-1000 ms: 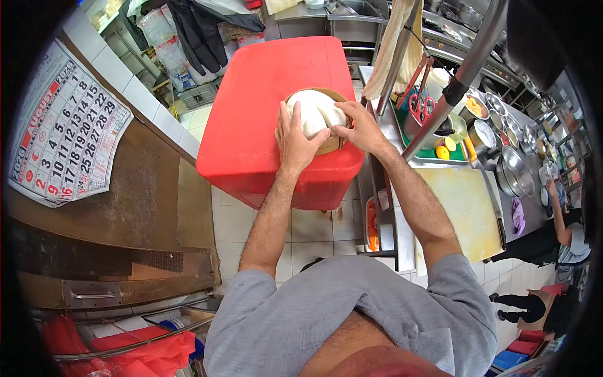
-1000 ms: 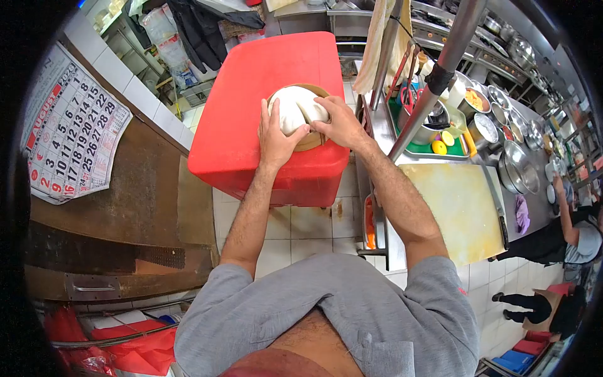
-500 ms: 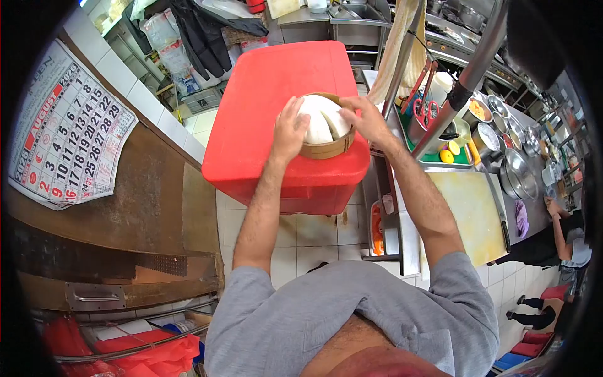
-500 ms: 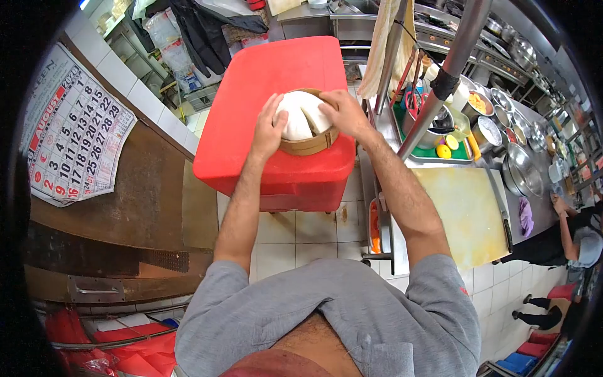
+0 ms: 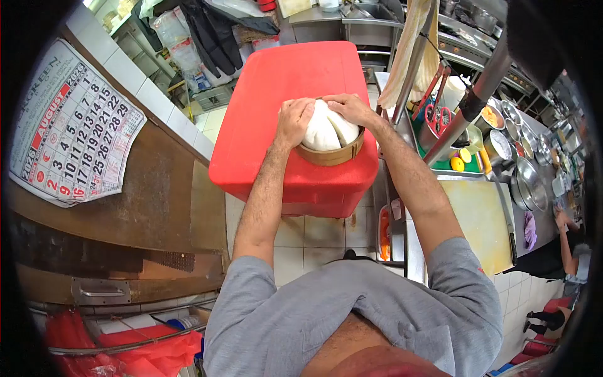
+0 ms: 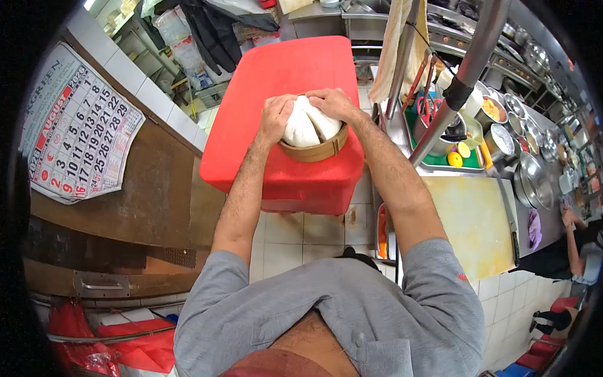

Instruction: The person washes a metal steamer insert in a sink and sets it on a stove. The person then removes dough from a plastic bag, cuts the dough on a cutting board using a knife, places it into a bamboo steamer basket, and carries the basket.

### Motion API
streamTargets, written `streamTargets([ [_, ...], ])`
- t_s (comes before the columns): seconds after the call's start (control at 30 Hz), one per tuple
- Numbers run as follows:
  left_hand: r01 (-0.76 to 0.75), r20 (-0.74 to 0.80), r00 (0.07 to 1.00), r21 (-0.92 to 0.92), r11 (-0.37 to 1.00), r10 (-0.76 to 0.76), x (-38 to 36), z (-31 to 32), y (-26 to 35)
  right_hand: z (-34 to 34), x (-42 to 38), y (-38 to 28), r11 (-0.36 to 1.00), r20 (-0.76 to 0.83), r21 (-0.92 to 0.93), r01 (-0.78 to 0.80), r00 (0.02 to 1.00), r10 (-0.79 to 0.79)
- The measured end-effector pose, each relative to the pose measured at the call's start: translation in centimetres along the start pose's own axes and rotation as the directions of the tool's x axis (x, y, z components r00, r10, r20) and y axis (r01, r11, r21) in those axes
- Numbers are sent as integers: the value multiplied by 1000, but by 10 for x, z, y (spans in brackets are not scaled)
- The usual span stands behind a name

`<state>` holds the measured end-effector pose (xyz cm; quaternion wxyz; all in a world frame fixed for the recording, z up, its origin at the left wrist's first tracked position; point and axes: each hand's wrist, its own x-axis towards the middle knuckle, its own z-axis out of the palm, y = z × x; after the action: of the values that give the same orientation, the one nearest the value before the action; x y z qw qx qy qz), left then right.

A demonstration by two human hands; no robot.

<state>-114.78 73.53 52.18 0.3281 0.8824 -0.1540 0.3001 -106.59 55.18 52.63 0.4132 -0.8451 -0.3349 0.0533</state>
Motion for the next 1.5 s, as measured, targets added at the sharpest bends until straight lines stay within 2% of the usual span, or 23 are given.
streamTargets([
  [0.13,17,-46,999,-4,1000,-18,-1,-1,1,4,-3,5,992,-72,-18,-126,990,124],
  [0.27,23,-47,999,-9,1000,-23,1,-2,10,3,-10,5,990,-93,70,-122,987,128],
  [0.33,14,-25,1000,-21,1000,-15,-1,-4,6,6,-13,13,983,-401,166,79,916,-6],
  [0.37,-10,-40,999,-41,999,9,-3,-3,0,9,-18,18,984,-414,162,73,910,1],
  [0.43,-20,-38,999,-94,995,17,4,0,2,7,-42,23,998,-560,-46,-45,829,12],
  [0.5,-17,-38,999,-116,993,13,1,5,-2,-3,-63,16,990,-342,57,-130,929,142],
  [0.53,-18,-58,998,-75,997,14,-1,9,-9,4,-68,23,986,-362,123,-116,919,154],
  [0.57,7,8,1000,-165,986,-6,0,6,-12,3,-70,22,991,-371,48,-128,919,137],
  [0.6,43,72,997,-240,970,-26,-1,5,-12,-11,-79,1,956,-233,190,-222,936,264],
  [0.63,55,70,997,-163,985,-44,-3,5,-3,-18,-78,-7,925,-105,206,-321,932,347],
  [0.67,73,59,996,-75,994,-68,-6,0,4,-21,-77,-6,922,-70,164,-351,928,366],
  [0.7,53,61,997,-89,995,-48,-10,-4,6,-23,-74,-7,919,-28,122,-376,924,382],
  [0.8,83,-36,995,-194,978,-92,-34,-25,10,-29,-73,-16,906,33,129,-403,915,403],
  [0.83,154,-40,984,-320,935,-176,-47,-37,13,-31,-73,-18,904,36,123,-409,912,408],
  [0.87,220,-31,965,-440,871,-260,-61,-52,16,-31,-78,-21,903,20,142,-405,914,406],
  [0.93,293,-26,934,-514,806,-356,-97,-88,17,-30,-86,-35,892,-35,159,-423,900,434],
  [1.03,333,-7,917,-535,776,-398,-166,-151,-28,-14,-92,-32,897,-163,126,-425,883,441],
  [1.17,512,-40,787,-514,689,-615,-272,-242,-99,11,-105,-41,911,-360,164,-378,837,413],
  [1.23,572,-66,727,-492,656,-684,-326,-276,-126,23,-108,-60,859,-378,259,-442,772,511],
  [1.3,772,-5,534,-403,491,-845,-366,-308,-143,39,-105,-75,831,-448,281,-480,700,556],
  [1.33,797,21,484,-424,431,-875,-376,-322,-145,48,-101,-77,827,-479,305,-472,675,561],
  [1.43,797,41,497,-417,438,-867,-412,-341,-175,65,-90,-85,808,-485,330,-487,647,588],
  [1.5,796,39,493,-423,433,-869,-414,-346,-189,77,-77,-87,785,-557,394,-478,555,618],
])
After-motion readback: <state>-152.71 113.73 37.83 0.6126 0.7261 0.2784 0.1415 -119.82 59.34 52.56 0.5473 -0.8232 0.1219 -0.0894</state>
